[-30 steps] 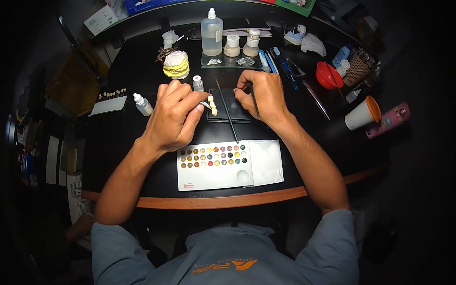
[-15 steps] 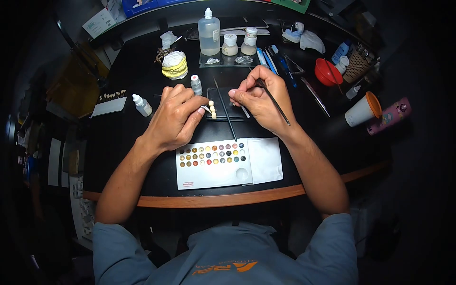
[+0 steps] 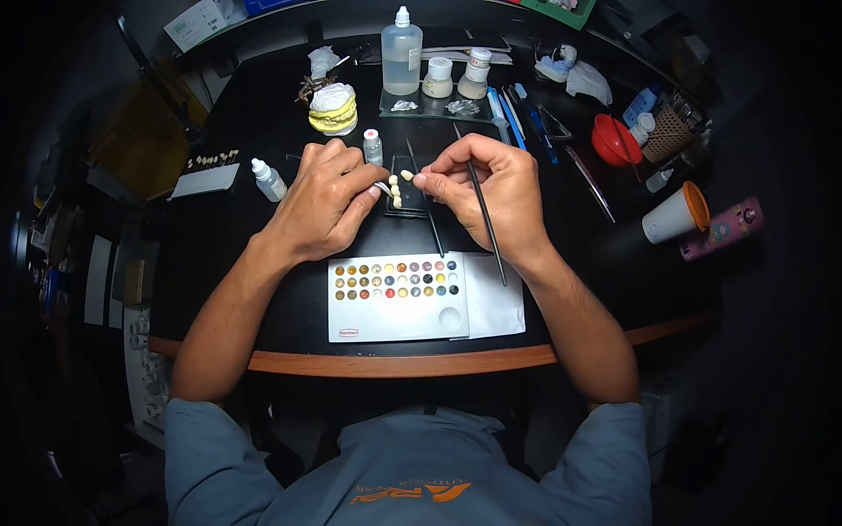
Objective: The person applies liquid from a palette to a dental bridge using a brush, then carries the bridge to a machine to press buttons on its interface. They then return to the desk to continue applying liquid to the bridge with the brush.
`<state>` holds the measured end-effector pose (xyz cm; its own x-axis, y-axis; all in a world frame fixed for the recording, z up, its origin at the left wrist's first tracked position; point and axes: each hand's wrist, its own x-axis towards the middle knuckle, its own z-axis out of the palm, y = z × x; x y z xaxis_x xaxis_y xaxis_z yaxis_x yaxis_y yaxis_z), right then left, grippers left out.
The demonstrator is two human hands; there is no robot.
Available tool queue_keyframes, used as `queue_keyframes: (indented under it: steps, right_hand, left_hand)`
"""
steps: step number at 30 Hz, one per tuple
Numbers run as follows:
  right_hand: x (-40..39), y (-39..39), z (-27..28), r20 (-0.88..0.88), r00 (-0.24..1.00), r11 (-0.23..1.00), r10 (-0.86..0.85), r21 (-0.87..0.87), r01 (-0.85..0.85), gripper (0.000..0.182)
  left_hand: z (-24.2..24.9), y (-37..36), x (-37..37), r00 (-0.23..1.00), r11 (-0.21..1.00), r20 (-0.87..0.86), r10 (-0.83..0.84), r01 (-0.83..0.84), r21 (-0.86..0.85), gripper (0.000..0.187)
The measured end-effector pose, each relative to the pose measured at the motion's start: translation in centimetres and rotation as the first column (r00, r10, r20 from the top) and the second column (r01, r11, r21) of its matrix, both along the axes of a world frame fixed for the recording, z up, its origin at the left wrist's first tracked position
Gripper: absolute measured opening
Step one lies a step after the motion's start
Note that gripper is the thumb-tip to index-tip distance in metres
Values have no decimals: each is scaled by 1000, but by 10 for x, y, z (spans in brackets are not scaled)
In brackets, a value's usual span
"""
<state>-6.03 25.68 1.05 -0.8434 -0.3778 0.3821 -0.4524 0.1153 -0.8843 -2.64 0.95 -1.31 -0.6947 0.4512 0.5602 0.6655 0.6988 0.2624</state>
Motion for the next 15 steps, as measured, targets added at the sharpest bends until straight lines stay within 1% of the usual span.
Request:
queue_keyframes:
  steps: [1, 4, 7, 10, 13, 15]
  right_hand:
    - [-1, 0, 0, -31, 999, 999, -8, 34, 9, 10]
    - [-3, -1, -3, -54, 998, 997, -33, 62, 37, 9]
    - [1, -4, 0, -33, 999, 999, -26, 44, 28, 9]
    - [1, -6, -1, -103, 995, 999, -14, 43, 19, 8]
    - [0, -7, -4, -137, 990, 999, -21, 47, 28, 8]
    - [0, -7, -4, -170, 985, 996, -19, 78, 33, 8]
  left_hand:
    - [0, 0, 0, 1000, 1000, 4, -6, 6, -2, 23]
    - [0, -1, 0, 999, 999, 16, -46, 47, 0, 23]
    - [2, -1, 0, 997, 997, 35, -71, 72, -27, 23]
    - [-2, -3, -3, 995, 995, 26, -95, 96, -29, 24]
    - [-4, -5, -6, 995, 995, 35, -91, 93, -40, 25]
    - [-5, -5, -7, 995, 994, 25, -100, 101, -37, 25]
